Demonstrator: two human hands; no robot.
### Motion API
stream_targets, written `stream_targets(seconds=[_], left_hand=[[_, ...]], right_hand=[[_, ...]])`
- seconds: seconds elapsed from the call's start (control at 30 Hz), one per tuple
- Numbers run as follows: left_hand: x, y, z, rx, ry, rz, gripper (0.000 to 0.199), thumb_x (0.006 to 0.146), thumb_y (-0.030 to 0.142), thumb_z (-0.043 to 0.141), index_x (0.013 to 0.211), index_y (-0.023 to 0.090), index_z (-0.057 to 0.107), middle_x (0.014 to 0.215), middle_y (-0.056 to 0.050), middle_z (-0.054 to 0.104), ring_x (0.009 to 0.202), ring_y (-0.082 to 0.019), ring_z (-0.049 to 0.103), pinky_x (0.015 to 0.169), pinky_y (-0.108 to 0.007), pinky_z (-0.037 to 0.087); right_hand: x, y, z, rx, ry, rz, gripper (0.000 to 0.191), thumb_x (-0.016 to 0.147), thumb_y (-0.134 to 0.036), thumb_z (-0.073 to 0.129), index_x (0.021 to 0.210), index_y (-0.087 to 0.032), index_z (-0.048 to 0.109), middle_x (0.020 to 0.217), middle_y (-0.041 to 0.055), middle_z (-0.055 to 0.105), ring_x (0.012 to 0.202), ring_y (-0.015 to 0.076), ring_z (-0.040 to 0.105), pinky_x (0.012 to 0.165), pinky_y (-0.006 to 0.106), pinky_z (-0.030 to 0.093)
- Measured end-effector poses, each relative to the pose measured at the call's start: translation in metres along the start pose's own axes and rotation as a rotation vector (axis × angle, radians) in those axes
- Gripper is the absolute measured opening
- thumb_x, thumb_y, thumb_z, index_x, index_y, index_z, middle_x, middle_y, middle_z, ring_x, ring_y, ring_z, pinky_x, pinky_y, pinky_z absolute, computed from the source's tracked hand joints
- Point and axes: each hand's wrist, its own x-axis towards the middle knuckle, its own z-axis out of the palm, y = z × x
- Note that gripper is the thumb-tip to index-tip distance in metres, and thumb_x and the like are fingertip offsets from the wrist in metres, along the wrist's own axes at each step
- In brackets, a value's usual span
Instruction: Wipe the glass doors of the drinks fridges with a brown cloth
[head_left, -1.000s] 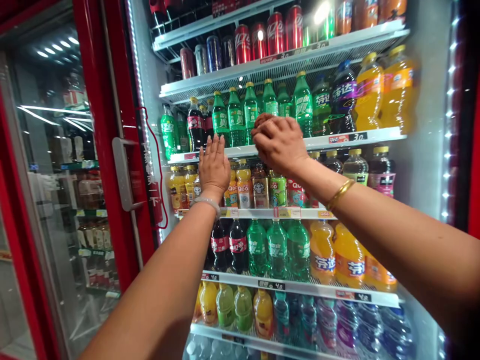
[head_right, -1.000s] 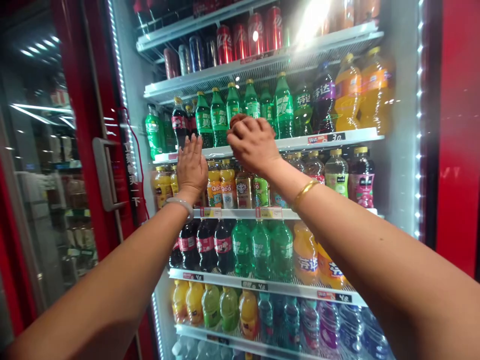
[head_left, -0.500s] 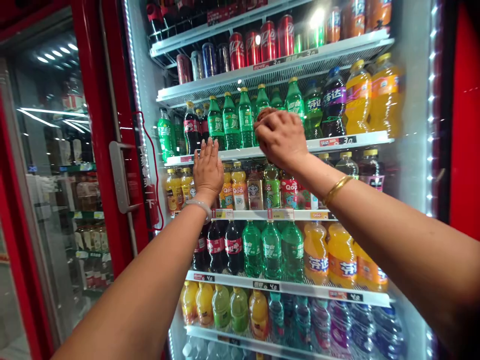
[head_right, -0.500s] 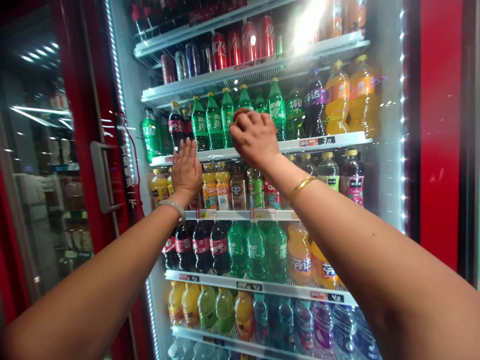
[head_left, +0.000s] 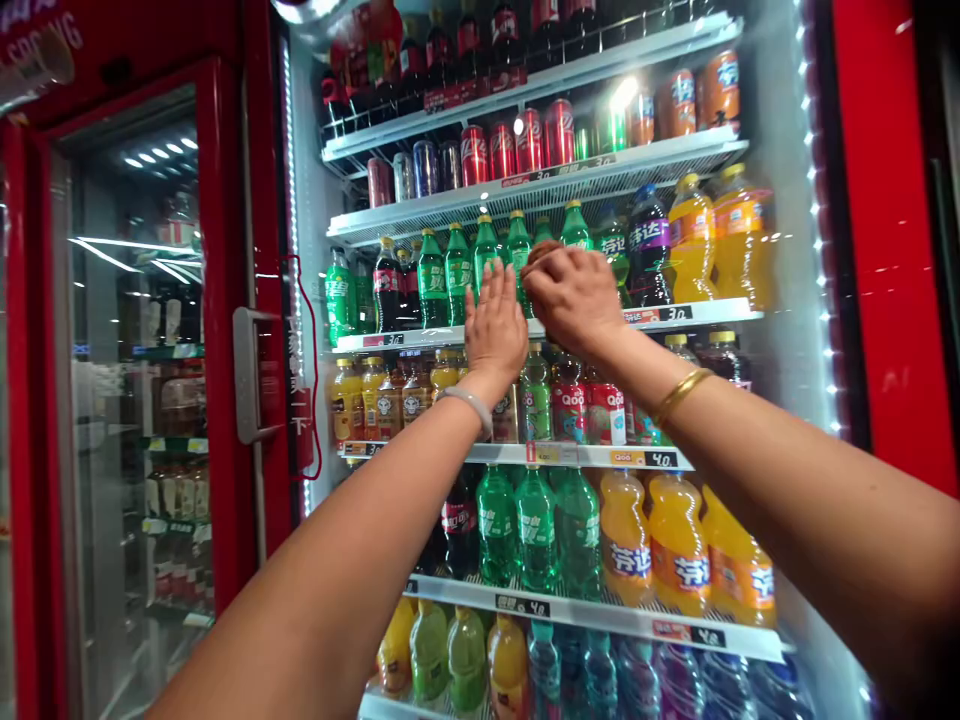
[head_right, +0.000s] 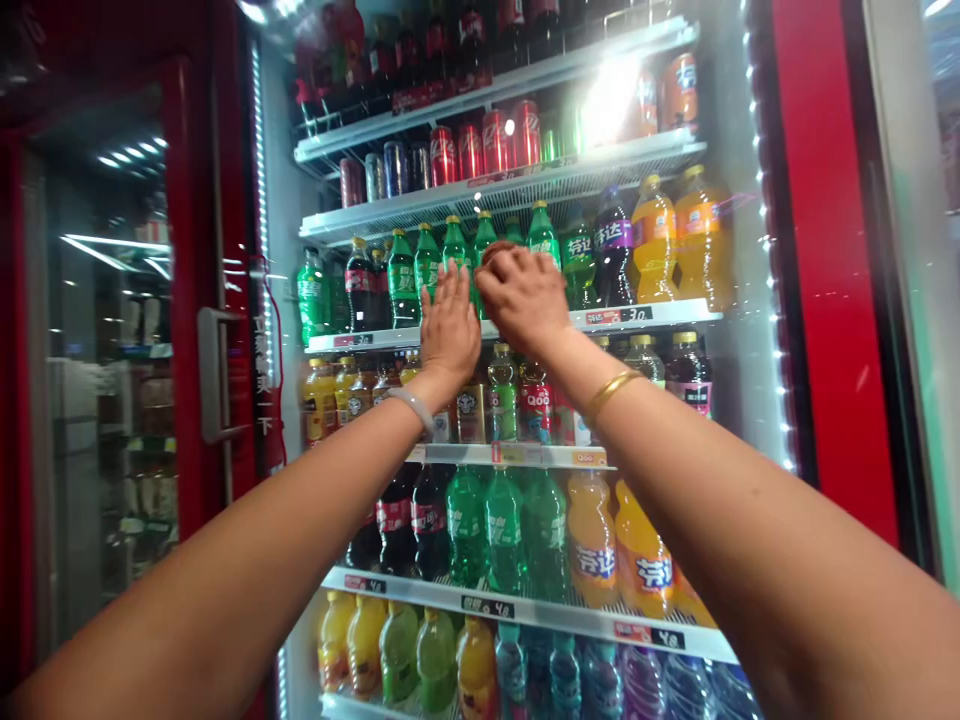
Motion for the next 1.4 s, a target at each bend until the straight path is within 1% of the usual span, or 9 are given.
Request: stream_targets(seconds=[0.13,0.3,0.47,0.6,0.7,0.87,1.07,1.23,1.4], left_hand=[[0.02,0.032,0.013,-0.037,0.007,0.036,0.06,0.101,0.022,0.03,0.161,0.018,0.031,0.172,-0.004,0.024,0.161,-0.018,0.012,0.133,-0.043,0.0],[0.015,0.051,0.028,-0.073,-0.025,0.097,0.06,0.102,0.022,0.027,0.161,0.016,0.03,0.172,-0.005,0.025,0.161,-0.02,0.015,0.133,-0.044,-0.002],[0.009,0.052,0.032,-0.088,-0.024,0.096,0.06,0.102,0.022,0.026,0.161,0.015,0.031,0.172,-0.006,0.026,0.161,-0.02,0.015,0.133,-0.041,-0.002],[0.011,0.054,0.032,-0.121,-0.018,0.089,0.061,0.101,0.022,0.028,0.162,0.02,0.03,0.172,-0.004,0.025,0.161,-0.02,0.014,0.133,-0.044,-0.001],[0.011,0.055,0.033,-0.114,-0.021,0.092,0.061,0.101,0.022,0.027,0.162,0.016,0.03,0.172,-0.006,0.024,0.162,-0.022,0.013,0.134,-0.045,-0.002],[0.01,0.055,0.032,-0.065,-0.048,0.09,0.062,0.101,0.019,0.024,0.162,0.014,0.029,0.172,-0.006,0.024,0.161,-0.02,0.014,0.134,-0.043,-0.002],[0.009,0.055,0.039,-0.074,-0.001,0.095,0.062,0.101,0.02,0.026,0.162,0.017,0.028,0.171,-0.003,0.028,0.162,-0.018,0.004,0.133,-0.043,-0.005],[0.011,0.055,0.04,-0.121,-0.013,0.09,0.062,0.101,0.023,0.028,0.163,0.021,0.027,0.171,0.0,0.027,0.162,-0.018,0.002,0.133,-0.043,-0.005],[0.011,0.054,0.037,-0.16,-0.02,0.097,0.064,0.1,0.022,0.03,0.164,0.02,0.024,0.172,0.0,0.027,0.162,-0.02,0.004,0.133,-0.045,-0.004]], right_hand=[[-0.017,0.035,-0.01,-0.078,0.115,0.198,0.03,0.099,-0.038,0.044,0.105,-0.026,0.071,0.119,0.0113,0.066,0.117,0.0312,0.049,0.095,0.051,0.038],[-0.064,0.023,-0.016,-0.139,0.149,0.179,0.028,0.099,-0.037,0.044,0.1,-0.029,0.07,0.115,0.0078,0.068,0.116,0.0293,0.052,0.097,0.05,0.038],[-0.034,0.058,-0.02,-0.124,-0.011,-0.004,0.034,0.099,-0.042,0.038,0.109,-0.029,0.069,0.118,0.0094,0.067,0.117,0.0292,0.048,0.096,0.051,0.035],[-0.032,0.087,-0.023,-0.172,0.04,0.237,0.039,0.096,-0.044,0.041,0.11,-0.022,0.071,0.123,0.0187,0.064,0.118,0.034,0.046,0.093,0.055,0.034],[-0.06,0.067,-0.024,-0.21,0.112,0.294,0.034,0.093,-0.042,0.048,0.106,-0.023,0.072,0.122,0.0176,0.065,0.12,0.0352,0.048,0.094,0.055,0.037],[-0.053,0.045,-0.021,-0.108,0.027,-0.039,0.038,0.099,-0.04,0.04,0.116,-0.029,0.072,0.128,0.005,0.07,0.126,0.0267,0.054,0.108,0.051,0.036],[-0.013,0.092,-0.015,-0.202,0.063,0.24,0.067,0.097,-0.048,0.019,0.132,-0.02,0.068,0.155,0.0155,0.051,0.14,0.0343,0.047,0.1,0.064,0.03],[-0.048,0.051,-0.025,-0.223,0.004,0.173,0.053,0.093,-0.046,0.045,0.129,-0.014,0.067,0.153,0.0245,0.049,0.145,0.0372,0.037,0.107,0.065,0.027],[-0.013,0.061,-0.027,-0.209,-0.076,0.174,0.047,0.093,-0.045,0.044,0.116,-0.012,0.07,0.134,0.0199,0.062,0.127,0.0334,0.047,0.098,0.054,0.032]])
